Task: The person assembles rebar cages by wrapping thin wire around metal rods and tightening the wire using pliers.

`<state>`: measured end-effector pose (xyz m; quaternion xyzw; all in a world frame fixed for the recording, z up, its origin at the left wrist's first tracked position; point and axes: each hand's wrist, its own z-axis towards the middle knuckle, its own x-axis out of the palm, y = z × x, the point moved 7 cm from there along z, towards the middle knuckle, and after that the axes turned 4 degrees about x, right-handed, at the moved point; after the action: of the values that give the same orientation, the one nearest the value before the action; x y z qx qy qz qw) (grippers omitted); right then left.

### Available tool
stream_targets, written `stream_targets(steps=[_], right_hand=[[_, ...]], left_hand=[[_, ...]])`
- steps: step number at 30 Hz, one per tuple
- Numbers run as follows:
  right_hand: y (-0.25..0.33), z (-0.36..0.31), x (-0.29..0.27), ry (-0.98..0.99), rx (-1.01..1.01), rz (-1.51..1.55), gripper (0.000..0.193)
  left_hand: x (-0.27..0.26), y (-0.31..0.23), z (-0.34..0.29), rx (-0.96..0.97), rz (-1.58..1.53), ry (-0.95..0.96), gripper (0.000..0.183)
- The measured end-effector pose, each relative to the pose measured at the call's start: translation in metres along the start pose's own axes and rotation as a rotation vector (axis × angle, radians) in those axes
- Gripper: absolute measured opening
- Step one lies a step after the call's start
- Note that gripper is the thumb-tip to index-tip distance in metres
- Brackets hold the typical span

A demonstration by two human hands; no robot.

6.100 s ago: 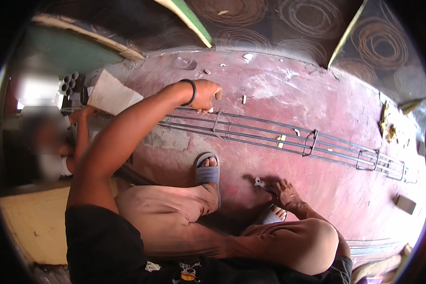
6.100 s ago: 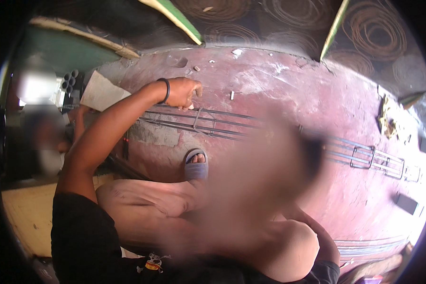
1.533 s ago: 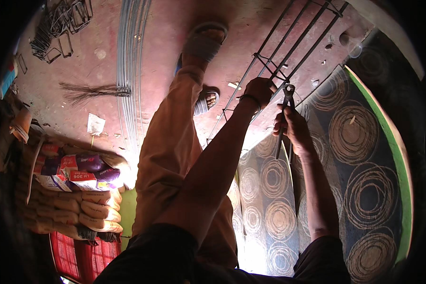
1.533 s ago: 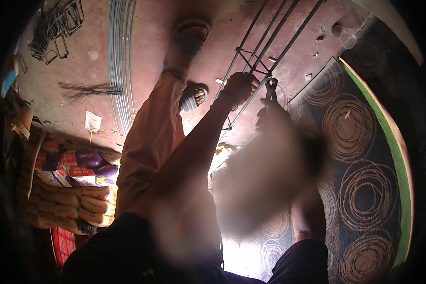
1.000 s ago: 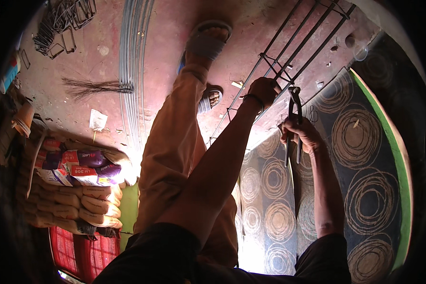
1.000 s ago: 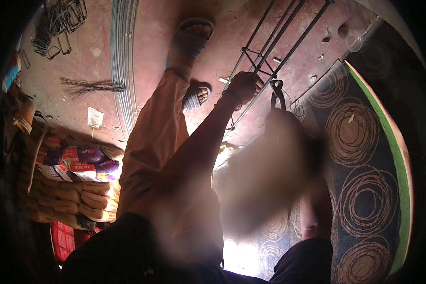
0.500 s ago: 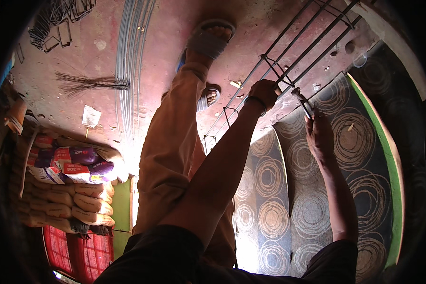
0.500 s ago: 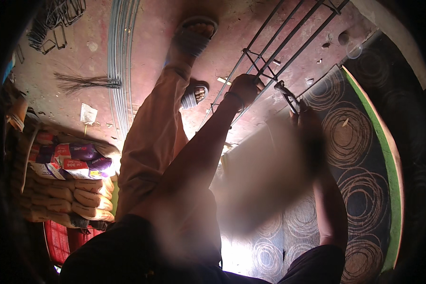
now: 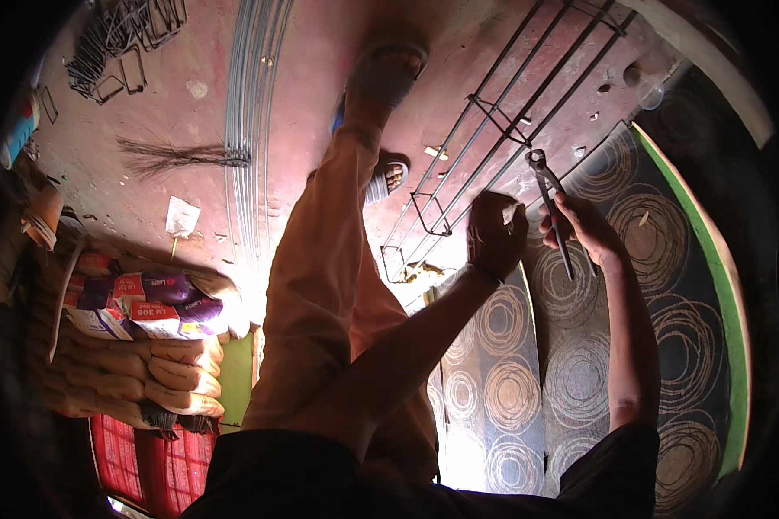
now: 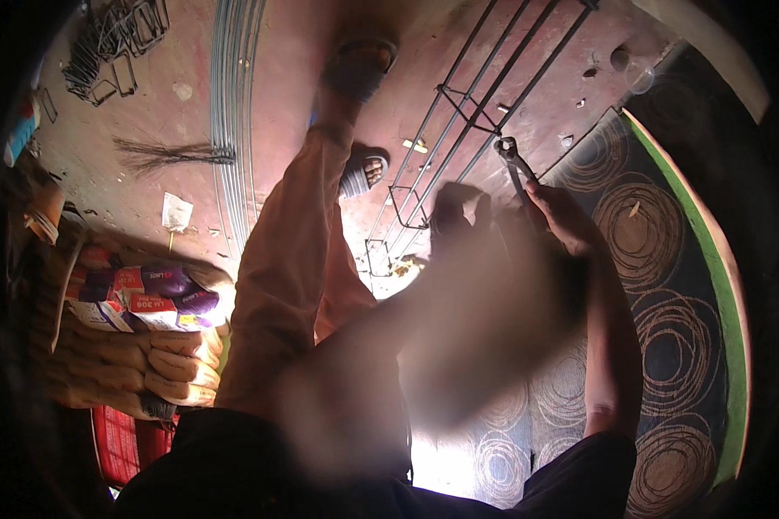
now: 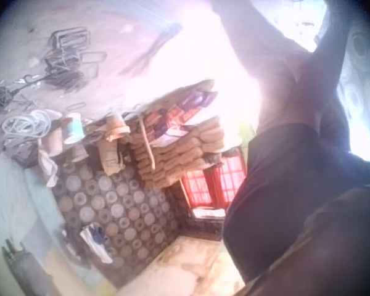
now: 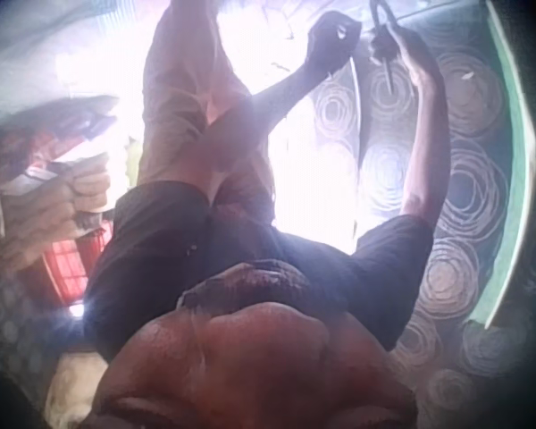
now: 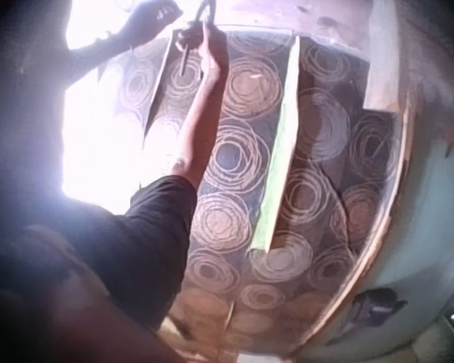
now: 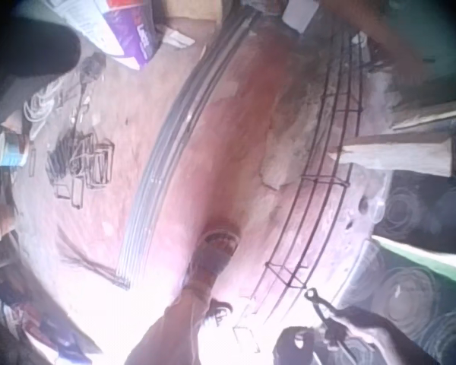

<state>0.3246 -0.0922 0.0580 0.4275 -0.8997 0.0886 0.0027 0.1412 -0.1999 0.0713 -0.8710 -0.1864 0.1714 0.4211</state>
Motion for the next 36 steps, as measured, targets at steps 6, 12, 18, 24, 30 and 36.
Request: stream_targets(steps=[6, 12, 18, 24, 30, 36], right_hand=[[0.017, -0.018, -0.007, 0.034, 0.098, 0.042, 0.045], [0.035, -0.07, -0.001, -0.695, -0.347, -1.141, 0.059], [0.043, -0.057, -0.025, -1.13, -0.621, -1.641, 0.04], [0.046, -0.026, -0.049, -0.823, -0.671, -1.317, 0.015], [-0.027, 0.007, -0.036, -0.042, -0.069, -0.363, 0.019], [0.012, -0.031, 0.012, -0.107, -0.072, -0.189, 0.035]], left_hand=[[0.114, 0.063, 0.011, -0.936, -0.987, 0.23, 0.036], [0.123, 0.04, 0.032, -0.824, -1.239, -0.005, 0.028], [0.133, 0.045, 0.035, -0.798, -1.052, 0.072, 0.028], [0.125, 0.048, 0.052, -0.455, -0.48, 0.191, 0.035], [0.132, 0.064, 0.046, -0.423, -0.603, 0.261, 0.037], [0.135, 0.047, 0.038, -0.904, -1.156, 0.099, 0.03]])
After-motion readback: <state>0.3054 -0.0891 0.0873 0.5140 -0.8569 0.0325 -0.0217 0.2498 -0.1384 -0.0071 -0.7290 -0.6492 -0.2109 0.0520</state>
